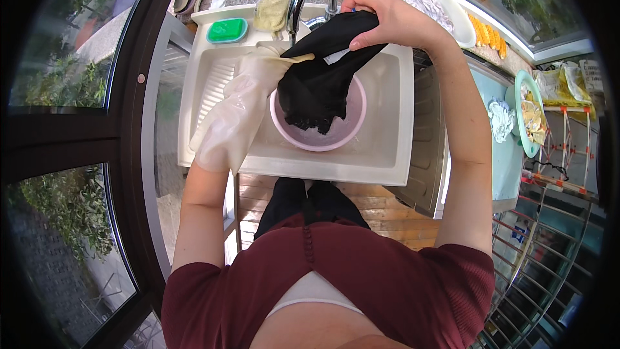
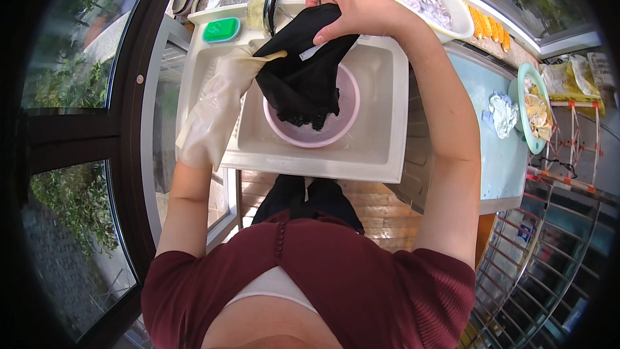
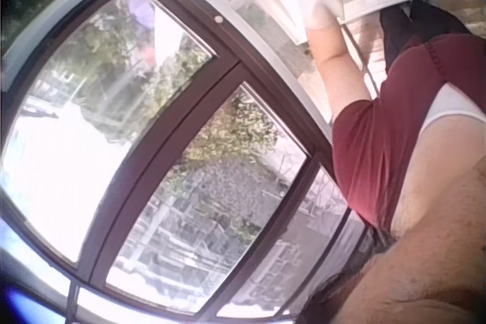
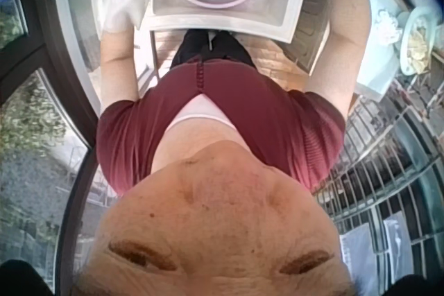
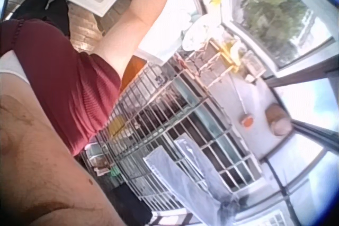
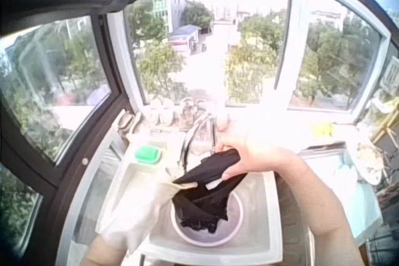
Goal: The person washes black garments by hand in a pink basin within a sink, scrubbing and rinsing them under running water while wearing a protective glove on one hand.
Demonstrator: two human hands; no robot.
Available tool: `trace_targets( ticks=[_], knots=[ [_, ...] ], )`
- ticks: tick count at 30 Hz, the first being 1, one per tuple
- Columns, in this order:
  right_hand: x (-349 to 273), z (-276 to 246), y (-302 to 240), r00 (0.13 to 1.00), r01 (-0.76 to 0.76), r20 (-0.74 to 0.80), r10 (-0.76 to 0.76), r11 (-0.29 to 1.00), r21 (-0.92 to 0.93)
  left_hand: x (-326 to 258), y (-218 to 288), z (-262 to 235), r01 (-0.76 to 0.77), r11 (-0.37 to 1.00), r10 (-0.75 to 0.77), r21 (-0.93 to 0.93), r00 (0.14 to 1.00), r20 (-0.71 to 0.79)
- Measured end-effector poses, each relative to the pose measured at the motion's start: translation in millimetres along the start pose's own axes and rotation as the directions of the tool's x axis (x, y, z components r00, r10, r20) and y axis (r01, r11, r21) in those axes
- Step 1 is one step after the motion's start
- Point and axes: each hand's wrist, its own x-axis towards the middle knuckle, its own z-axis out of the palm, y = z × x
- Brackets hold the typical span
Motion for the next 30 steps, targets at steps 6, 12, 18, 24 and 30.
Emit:
trace_targets(
  ticks=[6,12,18,24,30],
  knots=[
    [-35,25,31,0.848,-0.066,-0.461,-0.261,0.811,-0.581,-29,-1,-12,-0.463,0.878,0.471,0.126,0.785,-0.402],
    [-52,59,109,0.689,-0.499,-0.716,0.113,0.79,-0.356,-35,7,8,-0.517,0.79,0.351,-0.33,0.822,-0.448],
    [-73,226,135,0.971,0.178,-0.053,0.234,-0.551,0.815,-5,6,113,-0.333,0.924,0.354,0.189,0.931,-0.088],
    [-78,382,157,0.702,0.119,-0.237,0.671,0.217,0.969,2,-25,221,-0.446,0.832,0.441,0.329,0.893,0.096],
    [-57,318,176,0.833,-0.078,-0.256,0.491,0.562,0.824,-55,1,218,-0.464,0.883,0.469,0.073,0.881,-0.069]
  ],
)
